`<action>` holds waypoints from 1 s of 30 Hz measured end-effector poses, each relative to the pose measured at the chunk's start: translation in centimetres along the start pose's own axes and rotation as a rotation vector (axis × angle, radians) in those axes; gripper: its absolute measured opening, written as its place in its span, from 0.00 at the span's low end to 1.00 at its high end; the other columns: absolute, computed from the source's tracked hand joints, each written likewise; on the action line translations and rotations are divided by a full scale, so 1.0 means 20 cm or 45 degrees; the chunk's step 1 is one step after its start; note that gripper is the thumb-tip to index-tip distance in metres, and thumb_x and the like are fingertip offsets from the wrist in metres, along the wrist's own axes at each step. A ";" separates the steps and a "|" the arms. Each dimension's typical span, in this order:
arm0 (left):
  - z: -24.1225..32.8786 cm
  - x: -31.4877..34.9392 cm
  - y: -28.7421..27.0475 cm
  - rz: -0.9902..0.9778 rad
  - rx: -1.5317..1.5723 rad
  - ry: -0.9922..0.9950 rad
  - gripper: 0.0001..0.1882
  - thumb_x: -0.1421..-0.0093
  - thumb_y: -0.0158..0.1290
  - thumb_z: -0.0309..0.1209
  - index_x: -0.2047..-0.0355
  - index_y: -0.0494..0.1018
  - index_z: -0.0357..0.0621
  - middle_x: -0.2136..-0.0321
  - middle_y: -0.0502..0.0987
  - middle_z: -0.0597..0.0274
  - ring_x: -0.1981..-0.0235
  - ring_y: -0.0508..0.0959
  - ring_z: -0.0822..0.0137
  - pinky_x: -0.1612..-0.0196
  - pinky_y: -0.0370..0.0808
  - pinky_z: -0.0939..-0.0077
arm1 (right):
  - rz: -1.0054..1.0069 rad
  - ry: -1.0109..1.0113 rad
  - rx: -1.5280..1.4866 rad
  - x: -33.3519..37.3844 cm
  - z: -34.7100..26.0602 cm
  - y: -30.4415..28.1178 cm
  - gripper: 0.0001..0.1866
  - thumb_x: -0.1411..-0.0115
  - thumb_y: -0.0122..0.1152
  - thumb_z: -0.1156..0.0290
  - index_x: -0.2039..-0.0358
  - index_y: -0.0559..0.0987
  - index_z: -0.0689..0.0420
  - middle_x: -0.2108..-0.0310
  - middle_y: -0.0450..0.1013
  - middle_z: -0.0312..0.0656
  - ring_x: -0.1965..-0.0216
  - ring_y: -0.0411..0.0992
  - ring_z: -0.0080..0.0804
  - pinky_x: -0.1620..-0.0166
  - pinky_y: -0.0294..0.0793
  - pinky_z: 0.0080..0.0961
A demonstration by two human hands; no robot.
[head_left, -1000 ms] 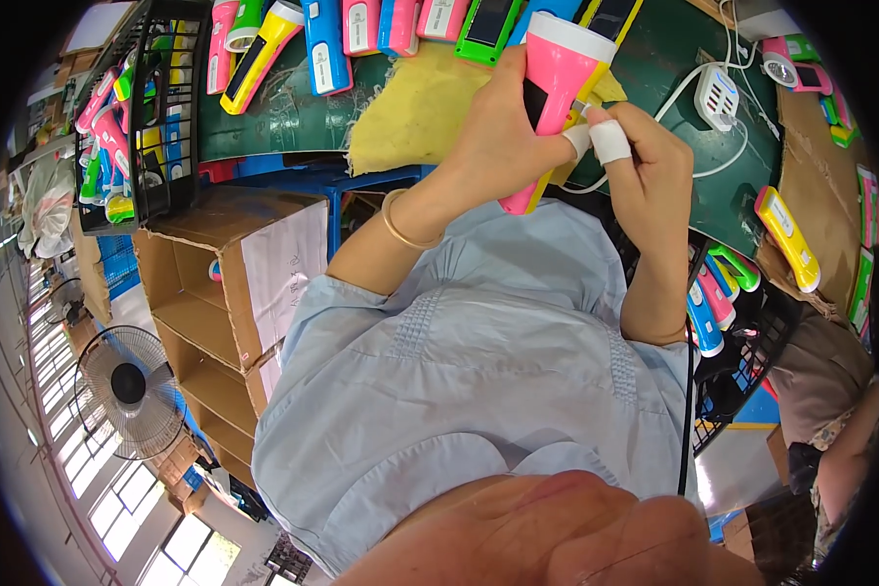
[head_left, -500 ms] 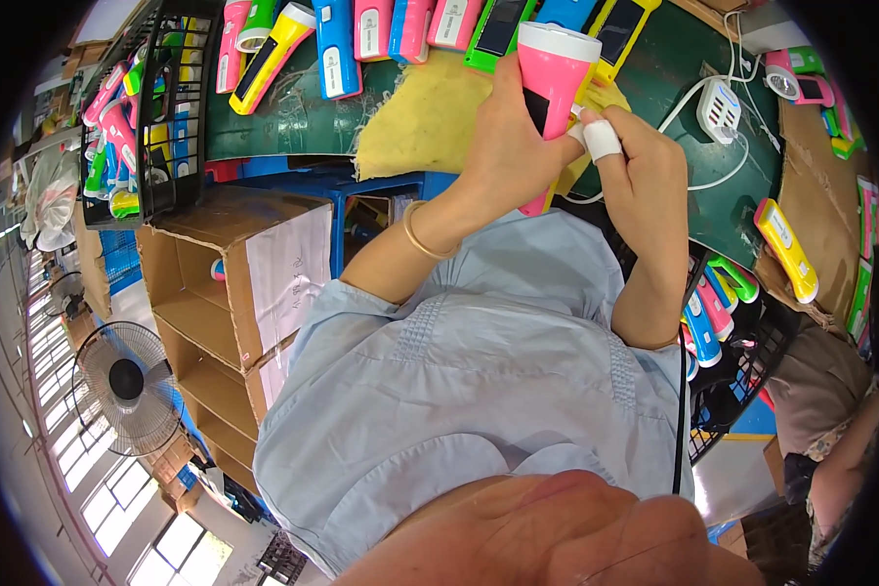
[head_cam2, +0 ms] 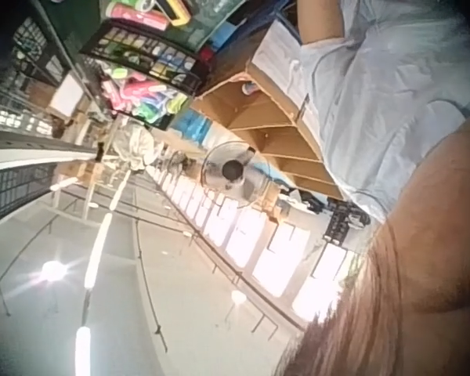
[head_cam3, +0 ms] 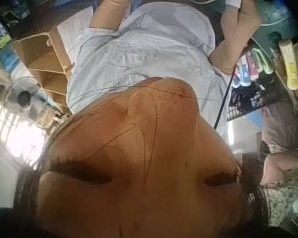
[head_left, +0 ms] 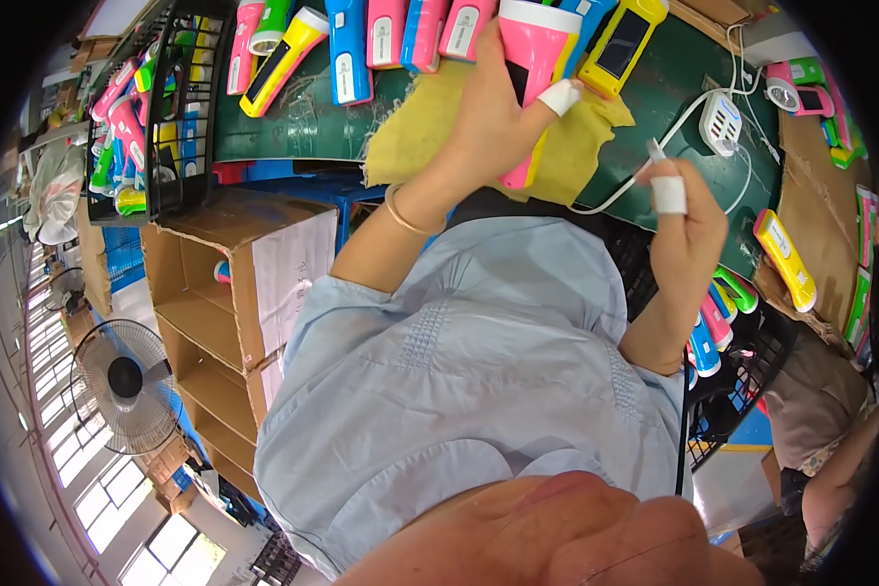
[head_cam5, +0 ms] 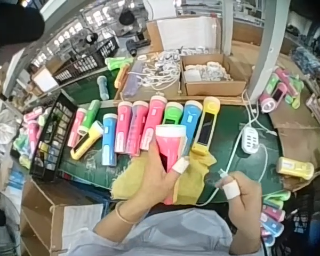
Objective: Test the functionality of newly assembled flashlights by turning them on and inspecting the light beam.
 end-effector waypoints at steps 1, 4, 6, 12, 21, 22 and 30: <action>0.01 -0.01 0.00 -0.014 0.066 0.007 0.37 0.49 0.59 0.35 0.47 0.50 0.31 0.63 0.71 0.49 0.62 0.74 0.58 0.60 0.71 0.70 | -0.020 0.181 0.097 0.00 0.05 0.03 0.08 0.41 0.49 0.75 0.64 0.76 0.59 0.77 0.73 0.37 0.78 0.64 0.17 0.74 0.63 0.14; -0.11 0.01 0.03 0.016 0.647 -0.437 0.23 0.45 0.53 0.31 0.52 0.59 0.35 0.64 0.71 0.57 0.64 0.73 0.69 0.62 0.71 0.76 | -0.094 -0.013 0.127 0.01 0.02 0.10 0.20 0.44 0.44 0.81 0.51 0.71 0.55 0.67 0.74 0.43 0.76 0.71 0.25 0.70 0.68 0.19; -0.08 0.04 0.06 0.055 0.842 -0.520 0.14 0.43 0.49 0.29 0.58 0.62 0.41 0.70 0.71 0.60 0.72 0.73 0.70 0.68 0.72 0.75 | -0.103 -0.004 0.061 0.03 0.08 0.12 0.21 0.45 0.44 0.82 0.50 0.70 0.55 0.66 0.74 0.44 0.73 0.72 0.25 0.69 0.69 0.19; 0.00 0.04 0.10 0.087 0.977 -0.477 0.16 0.40 0.43 0.36 0.57 0.65 0.37 0.65 0.72 0.57 0.63 0.74 0.65 0.60 0.73 0.73 | -0.277 0.322 -0.707 -0.05 0.17 0.28 0.22 0.44 0.57 0.73 0.50 0.68 0.67 0.61 0.73 0.42 0.60 0.70 0.24 0.56 0.68 0.19; 0.03 -0.04 0.11 0.332 0.869 -0.410 0.29 0.34 0.28 0.48 0.68 0.71 0.37 0.75 0.75 0.61 0.75 0.75 0.71 0.72 0.72 0.80 | -0.527 0.304 -0.831 -0.08 0.20 0.38 0.19 0.45 0.60 0.66 0.57 0.73 0.66 0.65 0.71 0.33 0.64 0.66 0.18 0.60 0.65 0.17; 0.13 -0.06 0.06 0.302 0.475 0.135 0.27 0.34 0.30 0.46 0.69 0.71 0.37 0.76 0.75 0.61 0.75 0.74 0.72 0.71 0.72 0.79 | -0.491 0.325 -0.913 -0.08 0.18 0.39 0.19 0.45 0.60 0.67 0.57 0.73 0.65 0.65 0.71 0.33 0.63 0.66 0.18 0.59 0.65 0.17; 0.03 -0.11 0.18 -0.240 1.848 -0.575 0.30 0.37 0.29 0.51 0.64 0.72 0.37 0.75 0.76 0.55 0.72 0.76 0.62 0.64 0.73 0.69 | -0.845 0.420 -1.170 -0.06 0.26 0.41 0.26 0.42 0.55 0.56 0.53 0.70 0.66 0.62 0.72 0.37 0.61 0.69 0.24 0.56 0.67 0.20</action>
Point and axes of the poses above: each hand's wrist, its own x-axis away from the middle knuckle, its own y-axis out of the palm, z = x × y, the point moved 7 cm from there along -x, towards the middle knuckle
